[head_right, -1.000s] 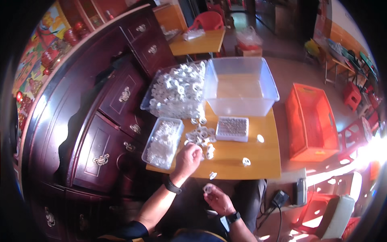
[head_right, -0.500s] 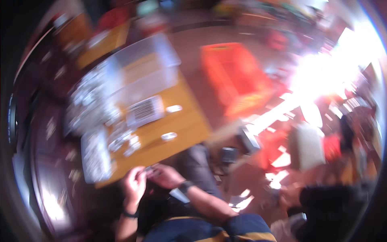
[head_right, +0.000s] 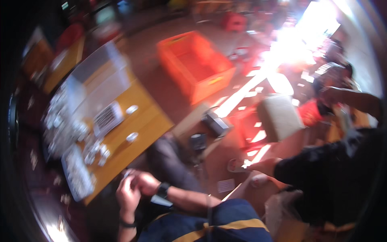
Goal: Manually assemble small white circular plastic housings with internal components.
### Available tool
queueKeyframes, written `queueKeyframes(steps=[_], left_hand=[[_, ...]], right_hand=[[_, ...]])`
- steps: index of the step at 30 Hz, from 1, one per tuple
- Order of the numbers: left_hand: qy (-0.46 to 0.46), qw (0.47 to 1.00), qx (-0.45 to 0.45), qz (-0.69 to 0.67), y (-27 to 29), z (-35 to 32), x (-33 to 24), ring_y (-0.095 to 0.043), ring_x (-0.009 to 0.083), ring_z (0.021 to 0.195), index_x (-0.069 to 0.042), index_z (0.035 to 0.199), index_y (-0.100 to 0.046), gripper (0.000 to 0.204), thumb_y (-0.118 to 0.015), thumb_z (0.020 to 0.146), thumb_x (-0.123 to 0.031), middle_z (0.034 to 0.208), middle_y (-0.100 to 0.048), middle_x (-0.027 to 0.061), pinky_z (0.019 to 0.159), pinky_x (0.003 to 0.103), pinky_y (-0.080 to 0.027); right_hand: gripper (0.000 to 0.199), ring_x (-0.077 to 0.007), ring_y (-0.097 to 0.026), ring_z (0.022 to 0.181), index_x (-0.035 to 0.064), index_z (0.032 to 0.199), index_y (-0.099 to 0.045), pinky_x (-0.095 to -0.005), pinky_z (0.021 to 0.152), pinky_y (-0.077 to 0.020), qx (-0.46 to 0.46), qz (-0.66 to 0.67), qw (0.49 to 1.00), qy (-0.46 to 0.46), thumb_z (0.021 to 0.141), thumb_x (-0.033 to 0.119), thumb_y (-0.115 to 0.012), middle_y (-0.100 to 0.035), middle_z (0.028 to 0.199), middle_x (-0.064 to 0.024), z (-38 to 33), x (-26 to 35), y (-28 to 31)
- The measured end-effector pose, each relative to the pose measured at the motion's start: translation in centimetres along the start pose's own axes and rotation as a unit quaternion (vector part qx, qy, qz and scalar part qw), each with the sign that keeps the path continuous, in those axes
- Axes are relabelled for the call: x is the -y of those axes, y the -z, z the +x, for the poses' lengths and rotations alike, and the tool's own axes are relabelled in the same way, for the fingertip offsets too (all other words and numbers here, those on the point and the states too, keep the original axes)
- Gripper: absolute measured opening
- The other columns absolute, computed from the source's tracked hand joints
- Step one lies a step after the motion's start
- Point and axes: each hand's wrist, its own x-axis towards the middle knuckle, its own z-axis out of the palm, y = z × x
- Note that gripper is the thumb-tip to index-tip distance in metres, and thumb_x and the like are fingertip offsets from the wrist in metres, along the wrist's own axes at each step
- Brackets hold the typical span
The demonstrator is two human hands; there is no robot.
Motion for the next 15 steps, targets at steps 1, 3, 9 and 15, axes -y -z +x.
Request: queueKeyframes(steps=[1, 3, 9, 15], left_hand=[[0.009, 0.999, -0.022, -0.031, -0.8, 0.0, 0.9, -0.068, 0.0375, 0.09, -0.005, 0.099, -0.067, 0.023, -0.071, 0.077, -0.002, 0.096, -0.068, 0.0172, 0.076, 0.043, -0.056], [0.031, 0.997, -0.026, -0.065, -1.2, 0.2, 1.1, -0.07, 0.0313, 0.075, -0.002, 0.091, -0.066, 0.013, -0.069, 0.078, 0.0, 0.084, -0.069, 0.0152, 0.066, 0.037, -0.055], [0.123, 0.977, 0.005, -0.175, 0.0, -0.5, 1.1, -0.07, 0.0182, 0.066, 0.0, 0.093, -0.067, 0.008, -0.069, 0.084, -0.001, 0.077, -0.07, 0.0118, 0.059, 0.03, -0.053], [0.137, 0.973, 0.079, -0.171, 1.5, -1.1, 1.0, -0.069, 0.0141, 0.068, 0.0, 0.108, -0.069, 0.02, -0.067, 0.088, 0.0, 0.077, -0.07, 0.0106, 0.062, 0.028, -0.055]], right_hand=[[0.021, -0.0183, -0.06, 0.103, 0.0009, 0.114, -0.058, -0.03, 0.092, -0.0487, 0.007, 0.171, 0.984, -0.05, 0.094, 0.001, -0.051, -0.061, 0.107, -0.0087, 0.0, 1.8, -0.5], [0.017, -0.02, -0.062, 0.102, 0.0018, 0.113, -0.059, -0.0326, 0.092, -0.0505, -0.086, 0.313, 0.935, -0.143, 0.101, 0.01, -0.049, -0.063, 0.105, -0.0091, -0.2, 2.1, -0.9], [0.02, -0.0255, -0.065, 0.099, 0.0036, 0.116, -0.054, -0.0415, 0.09, -0.0548, -0.134, 0.377, 0.893, -0.204, 0.105, 0.017, -0.044, -0.062, 0.104, -0.0121, 0.7, 1.7, -1.8], [0.026, -0.0245, -0.064, 0.099, 0.0036, 0.121, -0.054, -0.0381, 0.086, -0.0532, -0.089, 0.36, 0.905, -0.208, 0.106, 0.022, -0.042, -0.065, 0.109, -0.0128, 0.8, 1.4, -1.4]])
